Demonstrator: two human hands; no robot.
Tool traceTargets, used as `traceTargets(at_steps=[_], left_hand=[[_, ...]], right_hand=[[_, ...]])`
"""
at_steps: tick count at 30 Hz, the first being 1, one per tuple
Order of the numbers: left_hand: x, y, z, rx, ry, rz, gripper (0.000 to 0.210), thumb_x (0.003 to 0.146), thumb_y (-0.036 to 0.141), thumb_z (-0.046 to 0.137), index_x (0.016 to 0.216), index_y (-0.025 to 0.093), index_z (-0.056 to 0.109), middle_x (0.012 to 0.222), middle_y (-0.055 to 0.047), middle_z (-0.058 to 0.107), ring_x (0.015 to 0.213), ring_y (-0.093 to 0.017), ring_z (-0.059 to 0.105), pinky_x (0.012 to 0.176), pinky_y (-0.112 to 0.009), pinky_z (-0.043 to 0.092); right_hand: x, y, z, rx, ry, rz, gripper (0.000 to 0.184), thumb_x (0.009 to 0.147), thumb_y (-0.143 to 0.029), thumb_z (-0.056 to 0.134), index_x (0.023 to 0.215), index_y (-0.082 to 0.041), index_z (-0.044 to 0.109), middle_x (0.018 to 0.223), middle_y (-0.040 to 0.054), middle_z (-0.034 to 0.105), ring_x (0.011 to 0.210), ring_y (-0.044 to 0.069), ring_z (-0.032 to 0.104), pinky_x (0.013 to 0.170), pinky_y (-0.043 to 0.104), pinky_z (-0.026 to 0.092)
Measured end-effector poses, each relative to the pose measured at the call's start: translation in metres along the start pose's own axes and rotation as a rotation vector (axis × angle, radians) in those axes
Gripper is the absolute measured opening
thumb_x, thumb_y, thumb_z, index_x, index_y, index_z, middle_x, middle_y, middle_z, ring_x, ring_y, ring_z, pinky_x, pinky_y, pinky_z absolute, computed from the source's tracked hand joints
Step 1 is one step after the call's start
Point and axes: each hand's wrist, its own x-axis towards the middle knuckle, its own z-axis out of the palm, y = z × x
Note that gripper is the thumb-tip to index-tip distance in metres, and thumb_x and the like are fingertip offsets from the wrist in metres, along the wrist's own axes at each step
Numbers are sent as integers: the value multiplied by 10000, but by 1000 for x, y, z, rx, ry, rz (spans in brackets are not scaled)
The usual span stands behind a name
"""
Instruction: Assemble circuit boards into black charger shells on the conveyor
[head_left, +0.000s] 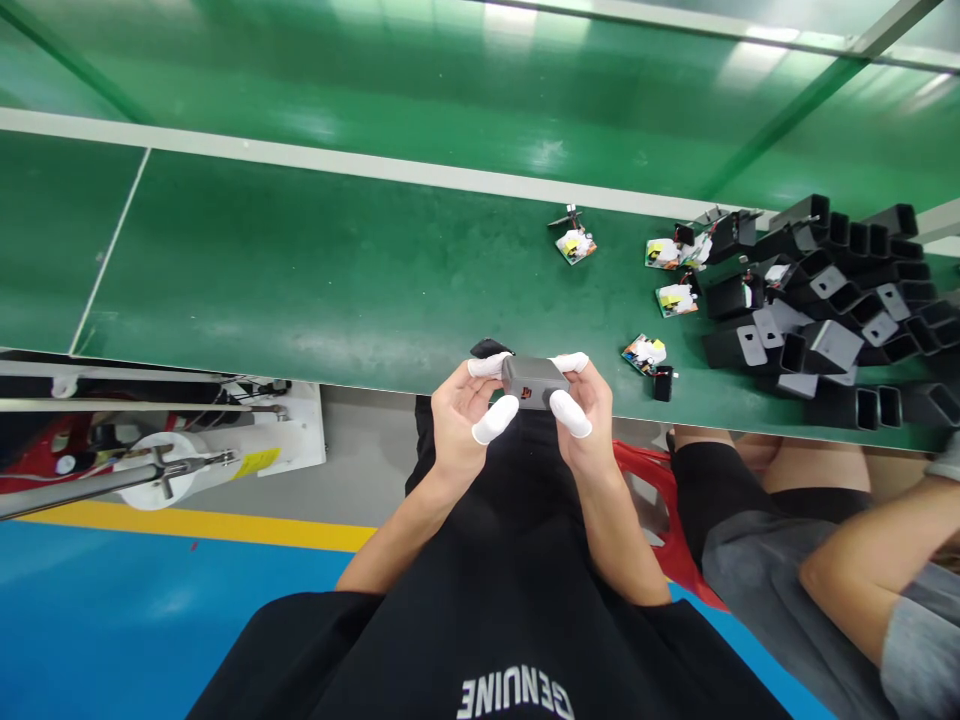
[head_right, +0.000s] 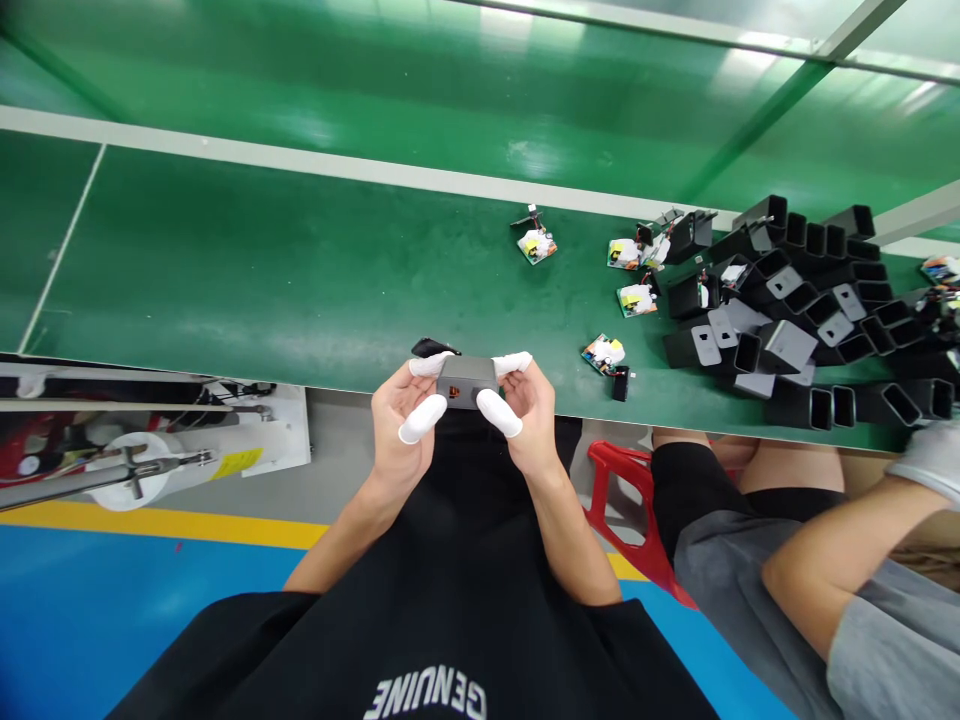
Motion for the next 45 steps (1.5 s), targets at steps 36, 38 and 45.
traceTargets(at_steps=[36, 38, 45], left_hand=[[-10, 26, -26, 188, -272, 110, 469, 832, 236, 963, 1276, 261, 817, 1293, -116, 764, 1238, -293, 782, 1043, -403, 685], [-11, 24, -27, 205, -278, 140, 472, 833, 228, 960, 1280, 277, 817, 1373, -122, 733, 1291, -310, 768, 1054, -414, 682], [-9, 28, -34, 305, -284, 104, 485, 827, 233, 970, 1285, 269, 812, 1408, -128, 750, 1329, -318, 762, 1019, -373, 692]], right_hand=[[-43, 10, -30, -254, -267, -159, 938, 846, -728, 866, 1632, -318, 559, 1393, 136, 751, 1226, 351, 781, 1076, 565, 693], [-45, 8, -22, -209, -254, -41, 789, 938, -678, 807, 1605, -317, 590, 1306, 123, 770, 1172, 309, 783, 1050, 494, 700], [-37, 0, -11, -202, -220, -84, 702, 877, -438, 939, 1510, -342, 652, 1330, 105, 747, 1109, 260, 775, 1006, 433, 712]])
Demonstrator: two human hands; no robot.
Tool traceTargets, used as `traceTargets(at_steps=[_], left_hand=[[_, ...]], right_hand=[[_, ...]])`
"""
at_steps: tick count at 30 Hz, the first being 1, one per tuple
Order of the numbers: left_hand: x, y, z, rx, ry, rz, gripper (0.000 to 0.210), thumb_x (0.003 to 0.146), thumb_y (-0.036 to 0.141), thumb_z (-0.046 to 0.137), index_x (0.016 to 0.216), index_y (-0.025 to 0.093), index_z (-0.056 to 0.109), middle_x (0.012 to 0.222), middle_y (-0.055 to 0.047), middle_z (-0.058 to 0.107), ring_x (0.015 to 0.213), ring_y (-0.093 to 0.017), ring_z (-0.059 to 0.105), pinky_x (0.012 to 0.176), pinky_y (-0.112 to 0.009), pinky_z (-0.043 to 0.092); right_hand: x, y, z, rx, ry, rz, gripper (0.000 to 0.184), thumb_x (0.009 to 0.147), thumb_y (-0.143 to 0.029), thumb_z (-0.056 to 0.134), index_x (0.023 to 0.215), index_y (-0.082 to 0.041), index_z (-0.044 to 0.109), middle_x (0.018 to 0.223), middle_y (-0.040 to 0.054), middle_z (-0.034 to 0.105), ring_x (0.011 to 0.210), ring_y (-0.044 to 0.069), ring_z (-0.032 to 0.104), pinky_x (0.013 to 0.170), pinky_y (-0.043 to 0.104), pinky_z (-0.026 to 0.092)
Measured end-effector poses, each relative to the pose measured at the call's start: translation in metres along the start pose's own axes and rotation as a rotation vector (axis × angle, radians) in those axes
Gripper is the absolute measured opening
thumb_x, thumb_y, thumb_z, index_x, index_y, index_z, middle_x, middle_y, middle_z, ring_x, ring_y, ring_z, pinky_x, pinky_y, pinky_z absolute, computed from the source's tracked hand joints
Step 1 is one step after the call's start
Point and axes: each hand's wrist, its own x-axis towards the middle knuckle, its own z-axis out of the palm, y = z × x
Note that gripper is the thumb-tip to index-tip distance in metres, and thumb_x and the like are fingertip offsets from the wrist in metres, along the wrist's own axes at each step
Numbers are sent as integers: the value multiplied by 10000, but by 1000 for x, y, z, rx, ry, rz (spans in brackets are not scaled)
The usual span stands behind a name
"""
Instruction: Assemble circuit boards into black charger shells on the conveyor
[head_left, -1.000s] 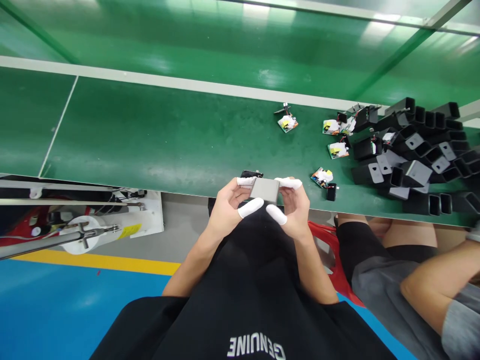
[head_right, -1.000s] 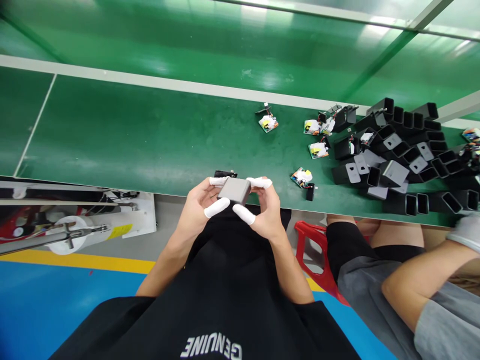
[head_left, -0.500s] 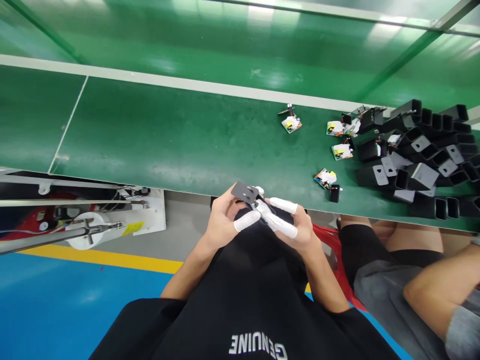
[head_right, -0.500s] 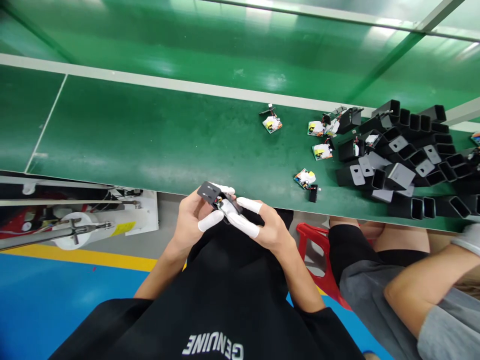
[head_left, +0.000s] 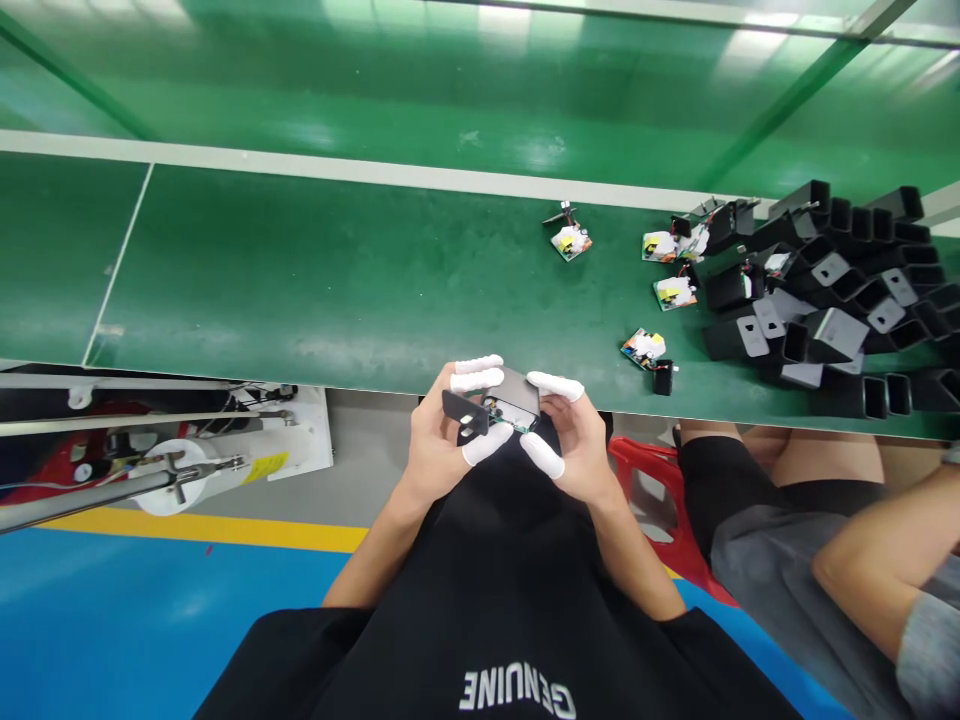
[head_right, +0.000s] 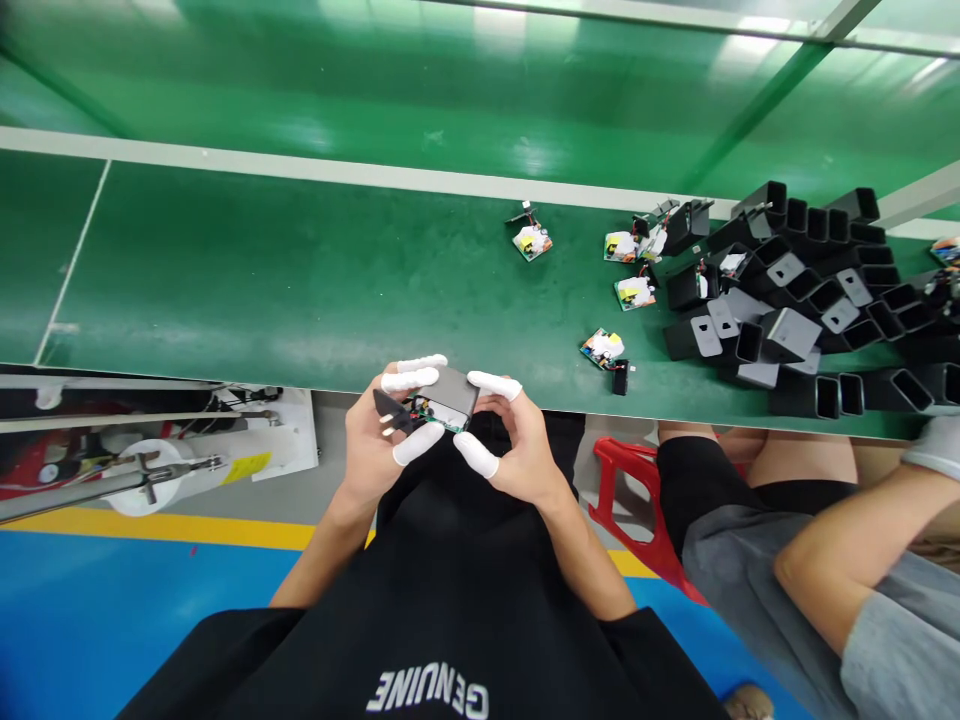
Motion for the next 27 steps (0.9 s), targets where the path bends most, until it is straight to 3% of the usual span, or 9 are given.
traceTargets(at_steps=[3, 8, 11, 18, 24, 27], left_hand=[[1, 4, 0, 6, 32, -49, 521, 759, 248, 1023, 1239, 245, 819, 1256, -94, 792, 1206, -275, 802, 945, -313, 695], [0, 8, 6, 74, 141, 11, 501, 709, 264, 1047, 1155, 239, 822, 1056, -33, 736, 951, -182, 768, 798, -262, 664], [-3, 6, 9, 130, 157, 76, 483, 740, 243, 1018, 1178, 245, 816, 1080, -41, 711, 1006, -194, 746, 830, -289, 669], [-10, -2, 6, 281, 194, 188, 564, 714, 306, 1049, 1224, 260, 814, 1200, -74, 722, 1132, -258, 744, 901, -380, 686], [-13, -6, 11, 400, 229, 299, 586, 696, 397, 1066, 1227, 307, 836, 1183, -47, 722, 1120, -299, 741, 973, -486, 681], [-14, -11, 14, 384, 278, 312, 597, 678, 414, 1073, 1218, 316, 837, 1151, -40, 719, 1088, -297, 741, 985, -513, 678]], right_hand=[[1, 2, -4, -22, -20, 31, 755, 857, -475, 953, 1528, -332, 640, 1356, 118, 749, 1149, 281, 774, 1035, 452, 707], [0, 5, -4, -1, -65, 61, 643, 961, -473, 848, 1554, -340, 638, 1417, 121, 749, 1202, 276, 774, 1058, 450, 696], [1, 1, -5, -40, -29, 10, 564, 990, -397, 802, 1537, -350, 672, 1374, 107, 766, 1174, 270, 773, 1011, 450, 704], [5, -21, -17, -245, 54, -104, 389, 986, -219, 724, 1343, -348, 812, 986, 30, 835, 870, 235, 792, 819, 436, 708], [10, -34, -9, -408, 181, -149, 348, 904, -134, 771, 1184, -323, 856, 1014, 0, 887, 763, 198, 820, 737, 371, 718], [10, -36, -7, -337, 205, -125, 350, 875, -128, 803, 1170, -310, 856, 968, -9, 886, 740, 196, 830, 730, 356, 733]])
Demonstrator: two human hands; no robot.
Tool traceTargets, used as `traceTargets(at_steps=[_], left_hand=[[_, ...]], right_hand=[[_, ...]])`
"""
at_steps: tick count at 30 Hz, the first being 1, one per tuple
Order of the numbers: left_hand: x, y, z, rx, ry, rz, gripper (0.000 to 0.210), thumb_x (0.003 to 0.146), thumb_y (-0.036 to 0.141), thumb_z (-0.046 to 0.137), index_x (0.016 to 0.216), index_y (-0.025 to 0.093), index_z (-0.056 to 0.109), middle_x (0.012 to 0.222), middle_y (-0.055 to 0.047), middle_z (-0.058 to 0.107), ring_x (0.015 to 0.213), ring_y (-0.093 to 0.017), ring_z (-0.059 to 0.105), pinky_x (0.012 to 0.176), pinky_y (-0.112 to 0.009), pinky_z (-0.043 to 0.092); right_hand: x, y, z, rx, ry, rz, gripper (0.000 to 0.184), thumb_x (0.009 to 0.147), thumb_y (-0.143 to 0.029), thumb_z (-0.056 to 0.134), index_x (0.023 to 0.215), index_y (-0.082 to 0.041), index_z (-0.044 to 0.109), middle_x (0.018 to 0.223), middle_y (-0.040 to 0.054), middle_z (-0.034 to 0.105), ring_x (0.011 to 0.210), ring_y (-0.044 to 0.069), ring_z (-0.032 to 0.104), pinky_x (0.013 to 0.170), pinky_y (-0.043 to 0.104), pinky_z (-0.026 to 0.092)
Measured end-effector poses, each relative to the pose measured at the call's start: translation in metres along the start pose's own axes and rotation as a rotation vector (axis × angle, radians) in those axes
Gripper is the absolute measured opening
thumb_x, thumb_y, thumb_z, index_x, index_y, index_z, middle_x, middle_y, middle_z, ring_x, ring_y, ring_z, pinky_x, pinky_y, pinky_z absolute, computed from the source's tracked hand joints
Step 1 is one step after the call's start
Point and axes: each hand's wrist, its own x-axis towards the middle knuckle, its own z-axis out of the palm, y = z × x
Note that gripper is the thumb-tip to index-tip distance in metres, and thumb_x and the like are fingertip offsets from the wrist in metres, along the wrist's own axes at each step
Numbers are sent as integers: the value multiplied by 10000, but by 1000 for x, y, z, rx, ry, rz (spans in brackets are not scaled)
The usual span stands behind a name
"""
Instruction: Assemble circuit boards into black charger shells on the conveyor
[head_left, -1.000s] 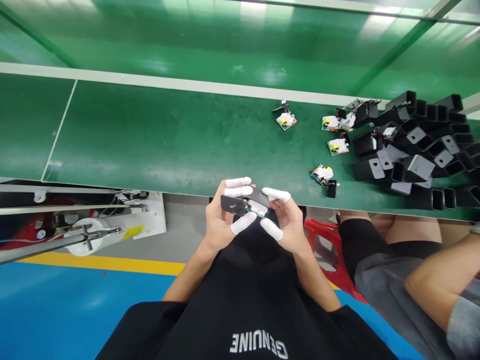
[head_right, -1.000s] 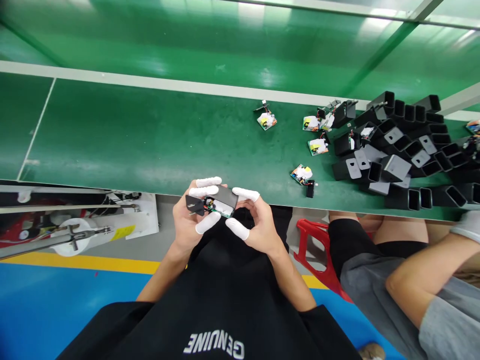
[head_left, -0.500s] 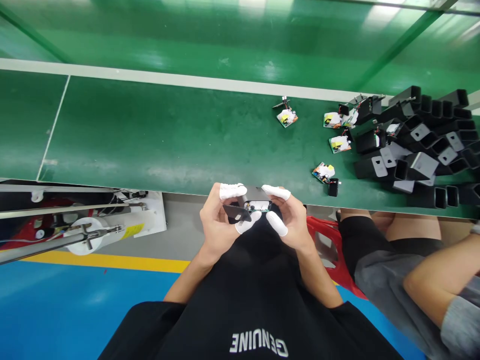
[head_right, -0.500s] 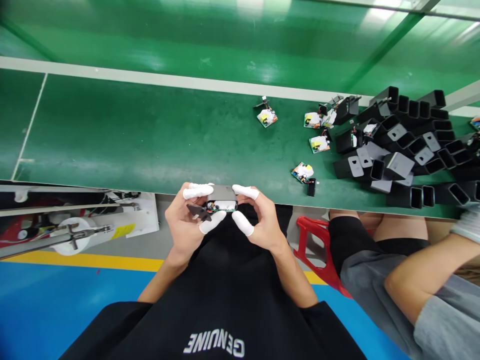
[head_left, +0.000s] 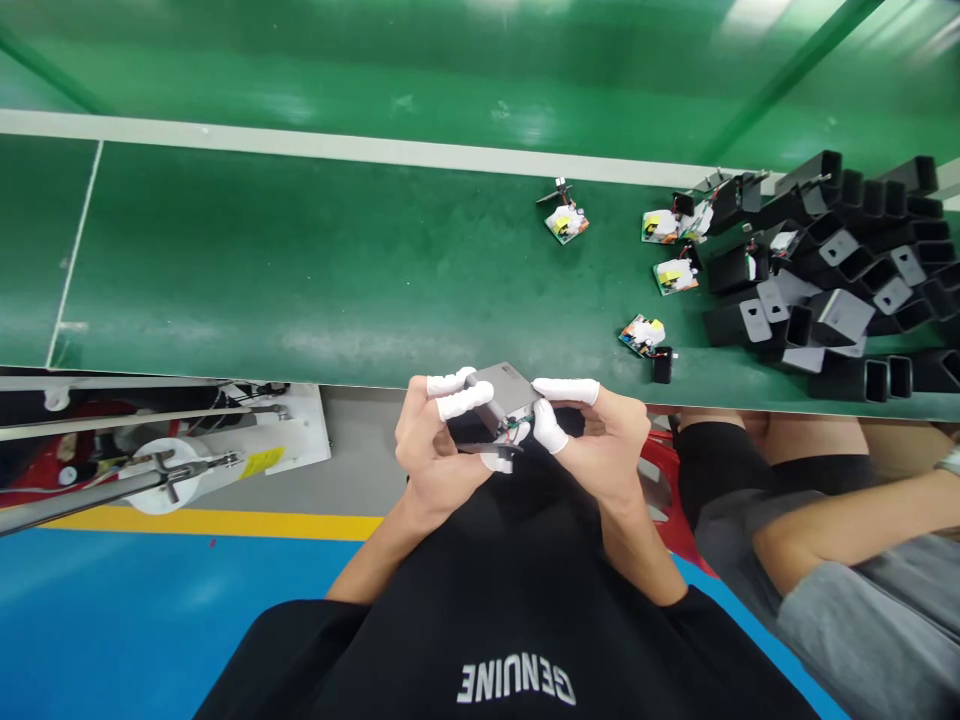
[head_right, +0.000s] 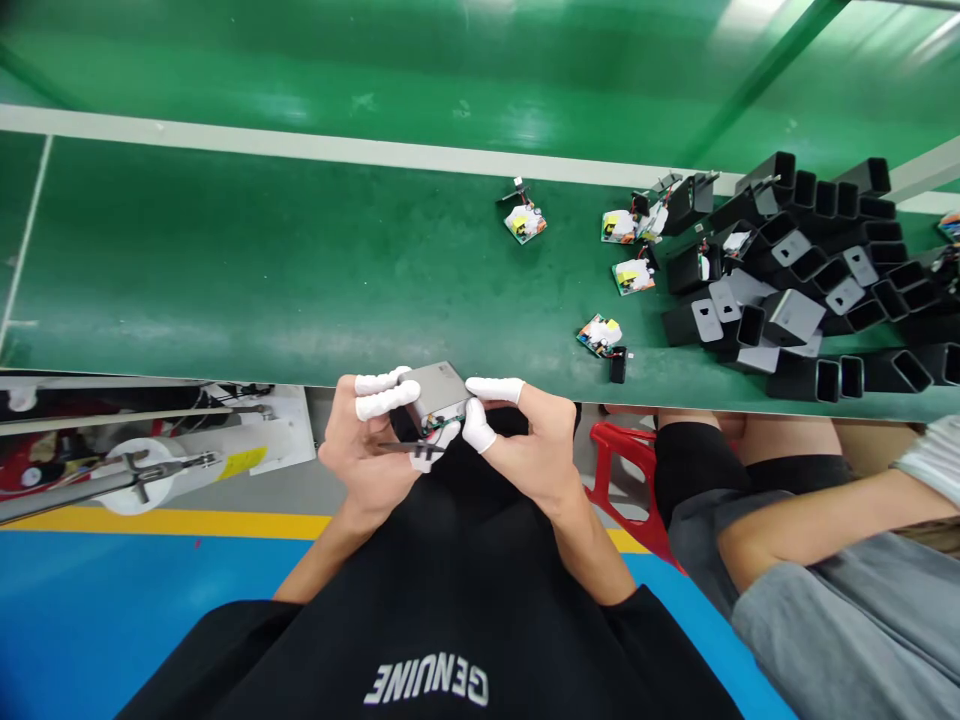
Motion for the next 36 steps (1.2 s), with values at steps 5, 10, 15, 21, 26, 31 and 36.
traceTargets(at_steps=[5, 10, 15, 21, 26, 31, 36], left_hand=[[-1, -3, 4, -16, 7, 12, 598, 695, 420, 1066, 1238, 338, 828, 1111, -38, 713, 1107, -300, 728, 984, -528, 666], [-3, -8, 6, 26, -16, 90, 666, 682, 362, 1077, 1297, 352, 820, 1170, -40, 721, 1082, -291, 736, 961, -503, 670], [-4, -11, 8, 15, -17, 93, 572, 759, 349, 1028, 1286, 309, 809, 1179, -41, 711, 1095, -277, 748, 949, -482, 683], [-2, -10, 9, 154, -15, 217, 477, 799, 316, 984, 1238, 277, 803, 1146, -44, 716, 1040, -241, 758, 895, -433, 705], [-1, -12, 11, 97, -21, 209, 546, 770, 319, 1015, 1270, 268, 803, 1168, -45, 712, 1045, -237, 768, 904, -417, 704], [0, -11, 14, 128, -21, 239, 486, 800, 335, 992, 1241, 263, 802, 1155, -50, 715, 1032, -229, 757, 893, -422, 706], [3, -12, 16, 135, -16, 270, 447, 801, 325, 990, 1195, 254, 792, 1058, -31, 713, 978, -215, 747, 892, -431, 718]], right_hand=[[-2, 2, -4, 100, -45, 42, 405, 887, -109, 783, 1238, -302, 845, 998, 2, 886, 793, 205, 853, 759, 356, 749], [0, -1, -1, 7, 50, 30, 306, 873, -96, 782, 1097, -291, 856, 928, -20, 880, 712, 181, 834, 704, 320, 745], [0, -1, -1, 23, 16, 32, 314, 871, -116, 755, 1135, -257, 848, 939, -6, 883, 723, 174, 840, 710, 298, 747], [0, -2, -1, -32, 68, 15, 223, 876, -114, 751, 1039, -235, 844, 894, -7, 880, 697, 155, 834, 705, 262, 733], [2, -2, -3, 22, 49, 11, 249, 871, -114, 751, 1074, -226, 845, 925, 7, 887, 714, 159, 845, 714, 260, 736], [1, -1, -5, -35, 80, 19, 227, 868, -109, 747, 1031, -232, 847, 880, -7, 878, 688, 151, 835, 695, 249, 728], [-1, 0, -5, -14, 68, 49, 217, 859, -128, 773, 1036, -228, 851, 880, -1, 878, 693, 161, 839, 700, 266, 735]])
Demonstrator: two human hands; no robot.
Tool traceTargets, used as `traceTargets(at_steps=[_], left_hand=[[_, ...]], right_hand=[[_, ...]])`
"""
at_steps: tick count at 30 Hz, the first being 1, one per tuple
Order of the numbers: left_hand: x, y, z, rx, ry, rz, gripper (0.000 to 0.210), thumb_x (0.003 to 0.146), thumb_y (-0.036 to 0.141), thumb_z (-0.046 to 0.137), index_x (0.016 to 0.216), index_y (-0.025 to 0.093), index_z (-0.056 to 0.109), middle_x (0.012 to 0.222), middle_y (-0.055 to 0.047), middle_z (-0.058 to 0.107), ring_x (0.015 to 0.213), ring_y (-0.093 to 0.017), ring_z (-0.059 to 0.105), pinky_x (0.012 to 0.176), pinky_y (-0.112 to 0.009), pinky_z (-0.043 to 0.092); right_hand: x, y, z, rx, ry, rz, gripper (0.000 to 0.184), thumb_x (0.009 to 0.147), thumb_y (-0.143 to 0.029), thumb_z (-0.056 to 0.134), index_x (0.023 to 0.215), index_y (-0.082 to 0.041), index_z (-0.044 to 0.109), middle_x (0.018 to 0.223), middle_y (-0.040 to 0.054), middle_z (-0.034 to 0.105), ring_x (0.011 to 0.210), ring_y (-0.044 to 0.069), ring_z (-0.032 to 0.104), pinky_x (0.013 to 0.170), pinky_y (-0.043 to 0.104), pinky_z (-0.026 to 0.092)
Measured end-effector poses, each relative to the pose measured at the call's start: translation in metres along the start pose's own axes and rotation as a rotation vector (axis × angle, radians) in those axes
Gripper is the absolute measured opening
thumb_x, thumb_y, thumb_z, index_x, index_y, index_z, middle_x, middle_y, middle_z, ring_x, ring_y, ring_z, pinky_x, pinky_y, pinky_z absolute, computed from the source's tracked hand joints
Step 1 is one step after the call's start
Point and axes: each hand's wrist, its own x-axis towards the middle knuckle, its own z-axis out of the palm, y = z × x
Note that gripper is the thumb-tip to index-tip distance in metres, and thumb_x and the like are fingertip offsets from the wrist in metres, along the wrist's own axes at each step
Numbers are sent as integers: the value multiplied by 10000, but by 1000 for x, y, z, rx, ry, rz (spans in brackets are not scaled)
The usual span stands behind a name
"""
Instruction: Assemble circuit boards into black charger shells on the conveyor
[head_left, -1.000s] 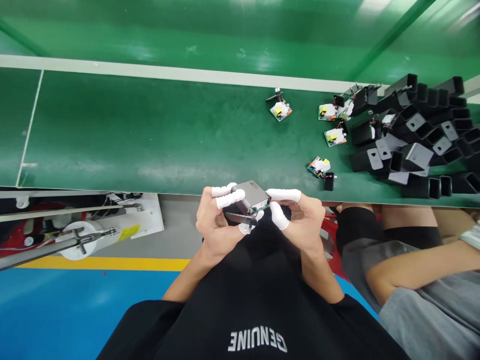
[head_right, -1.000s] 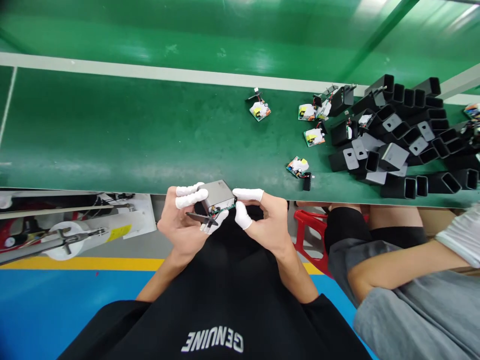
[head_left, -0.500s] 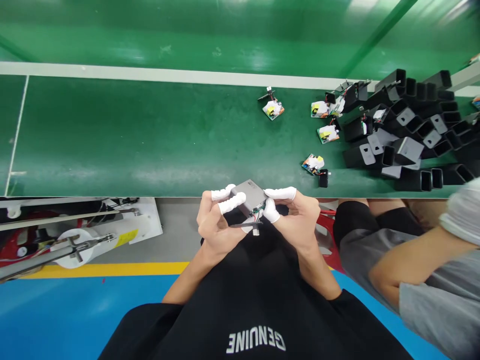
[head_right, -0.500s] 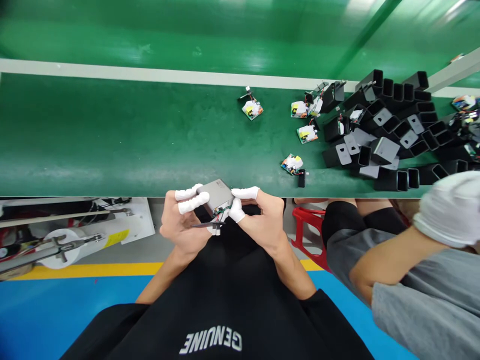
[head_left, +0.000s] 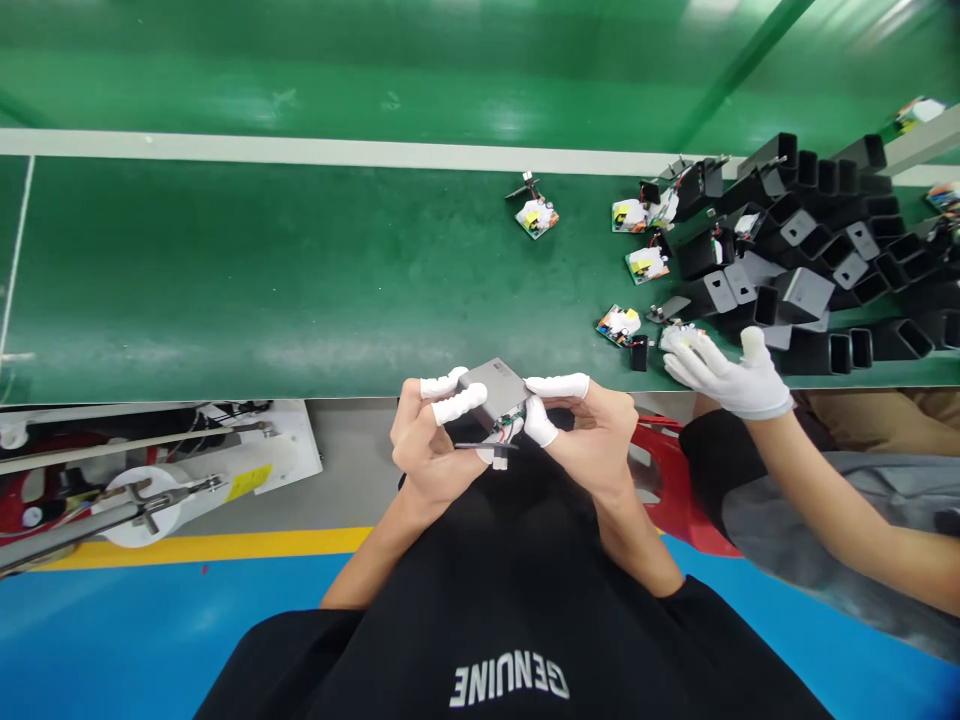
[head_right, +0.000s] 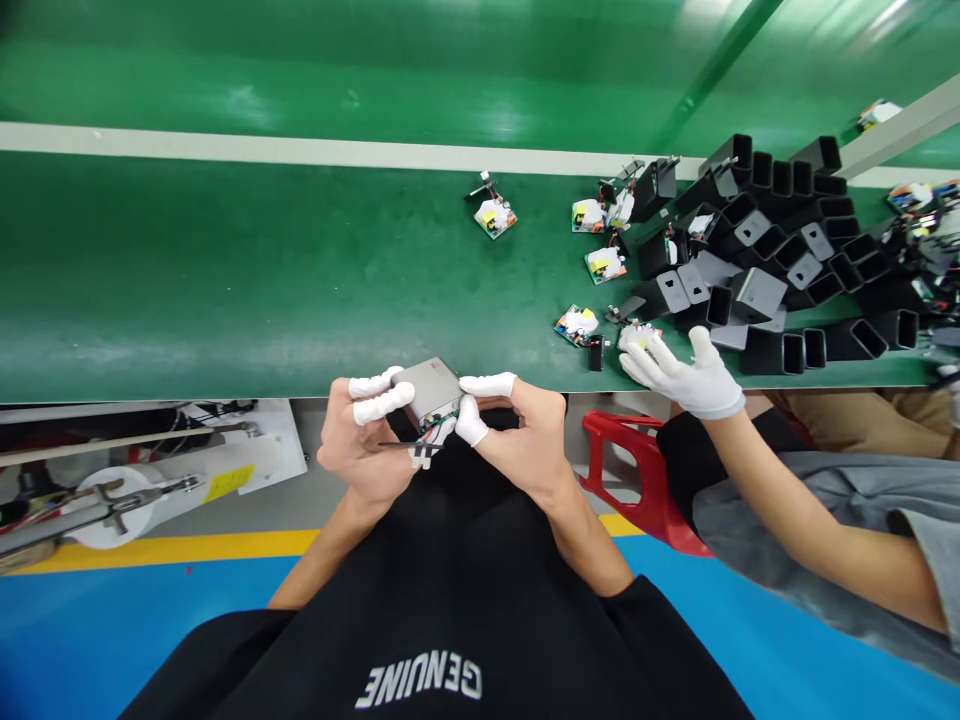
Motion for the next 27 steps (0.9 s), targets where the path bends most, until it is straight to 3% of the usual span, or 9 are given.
traceTargets(at_steps=[17, 27], left_hand=[[-1, -4, 4, 27, -40, -14, 379, 839, 418, 956, 1142, 258, 794, 1048, -36, 708, 974, -218, 745, 858, -429, 717], [-11, -15, 8, -61, -77, -58, 449, 775, 310, 1000, 1177, 231, 816, 1117, -60, 732, 1035, -246, 790, 889, -410, 703]], right_hand=[[2, 4, -4, 70, 0, 51, 258, 820, -68, 755, 996, -230, 852, 865, -15, 873, 700, 155, 842, 704, 243, 730], [-2, 19, -3, 169, -13, 129, 151, 841, -174, 780, 982, -188, 832, 877, 23, 879, 734, 165, 858, 722, 226, 720]])
